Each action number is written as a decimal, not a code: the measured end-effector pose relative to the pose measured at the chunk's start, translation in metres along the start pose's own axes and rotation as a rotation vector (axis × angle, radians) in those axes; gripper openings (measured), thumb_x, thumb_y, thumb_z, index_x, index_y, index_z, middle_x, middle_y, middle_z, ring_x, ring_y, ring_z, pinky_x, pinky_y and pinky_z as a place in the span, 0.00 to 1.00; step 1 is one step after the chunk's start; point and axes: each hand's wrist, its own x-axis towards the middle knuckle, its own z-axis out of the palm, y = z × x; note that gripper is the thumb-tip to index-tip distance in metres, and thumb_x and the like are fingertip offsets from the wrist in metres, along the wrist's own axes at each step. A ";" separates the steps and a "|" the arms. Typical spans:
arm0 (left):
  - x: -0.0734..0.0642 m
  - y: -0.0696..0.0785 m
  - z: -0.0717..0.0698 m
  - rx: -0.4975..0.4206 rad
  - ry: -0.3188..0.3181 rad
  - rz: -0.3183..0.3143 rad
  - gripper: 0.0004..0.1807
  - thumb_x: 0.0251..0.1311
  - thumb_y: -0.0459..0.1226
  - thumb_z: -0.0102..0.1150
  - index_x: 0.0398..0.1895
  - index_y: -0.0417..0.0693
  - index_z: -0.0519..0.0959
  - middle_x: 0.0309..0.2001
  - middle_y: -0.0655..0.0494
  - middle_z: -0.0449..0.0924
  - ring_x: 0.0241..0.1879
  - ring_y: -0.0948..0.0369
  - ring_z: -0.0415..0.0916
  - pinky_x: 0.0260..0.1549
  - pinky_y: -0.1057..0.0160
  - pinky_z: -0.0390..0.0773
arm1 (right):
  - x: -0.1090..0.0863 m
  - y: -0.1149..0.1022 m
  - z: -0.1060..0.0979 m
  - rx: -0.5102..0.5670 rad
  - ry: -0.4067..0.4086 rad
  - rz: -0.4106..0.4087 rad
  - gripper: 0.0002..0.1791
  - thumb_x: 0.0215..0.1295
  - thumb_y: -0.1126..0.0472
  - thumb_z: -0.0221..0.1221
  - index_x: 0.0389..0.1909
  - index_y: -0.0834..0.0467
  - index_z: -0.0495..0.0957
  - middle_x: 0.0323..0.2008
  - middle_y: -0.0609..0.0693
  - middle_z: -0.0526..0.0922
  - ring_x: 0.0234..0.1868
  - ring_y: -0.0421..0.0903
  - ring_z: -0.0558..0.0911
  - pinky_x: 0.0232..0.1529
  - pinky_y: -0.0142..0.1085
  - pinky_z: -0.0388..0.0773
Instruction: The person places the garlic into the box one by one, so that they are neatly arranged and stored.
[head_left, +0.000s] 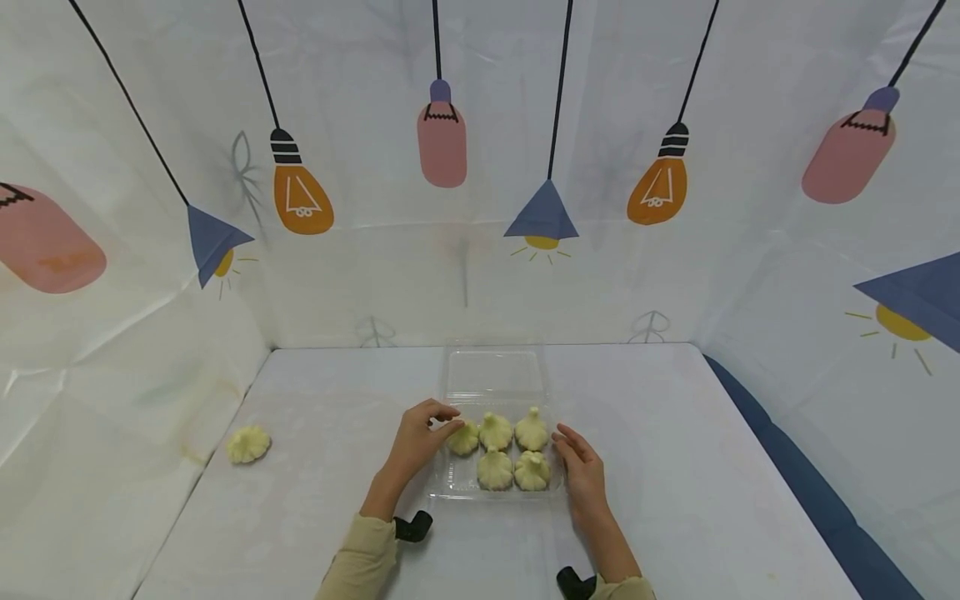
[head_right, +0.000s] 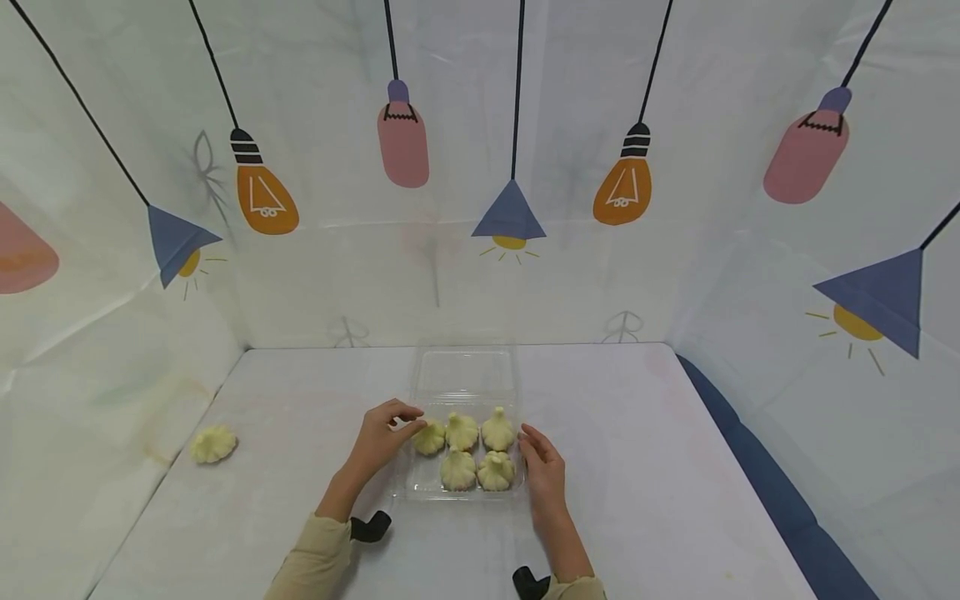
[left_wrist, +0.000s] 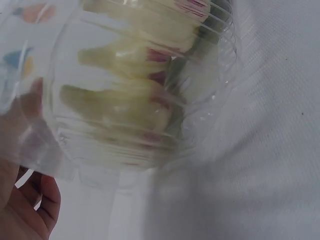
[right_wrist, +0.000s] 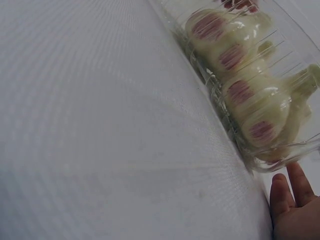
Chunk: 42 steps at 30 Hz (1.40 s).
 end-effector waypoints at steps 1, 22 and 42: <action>-0.001 0.001 -0.002 0.004 -0.002 -0.001 0.10 0.53 0.38 0.72 0.36 0.44 0.86 0.31 0.65 0.81 0.33 0.64 0.78 0.31 0.52 0.78 | 0.000 0.000 0.000 -0.002 0.001 0.000 0.22 0.75 0.61 0.52 0.67 0.61 0.68 0.62 0.60 0.71 0.65 0.49 0.67 0.53 0.21 0.67; -0.012 0.002 -0.067 0.142 0.109 0.056 0.09 0.50 0.30 0.73 0.35 0.46 0.86 0.30 0.63 0.81 0.32 0.62 0.78 0.27 0.50 0.78 | 0.001 -0.001 -0.001 -0.029 0.015 -0.004 0.22 0.74 0.60 0.52 0.66 0.60 0.69 0.61 0.60 0.72 0.64 0.49 0.68 0.56 0.26 0.67; -0.057 -0.011 -0.139 0.416 0.174 -0.086 0.09 0.51 0.29 0.72 0.37 0.44 0.86 0.32 0.57 0.81 0.34 0.56 0.79 0.29 0.52 0.78 | 0.002 0.002 0.000 -0.014 0.019 -0.014 0.22 0.74 0.61 0.52 0.66 0.62 0.69 0.60 0.60 0.73 0.63 0.48 0.70 0.52 0.22 0.69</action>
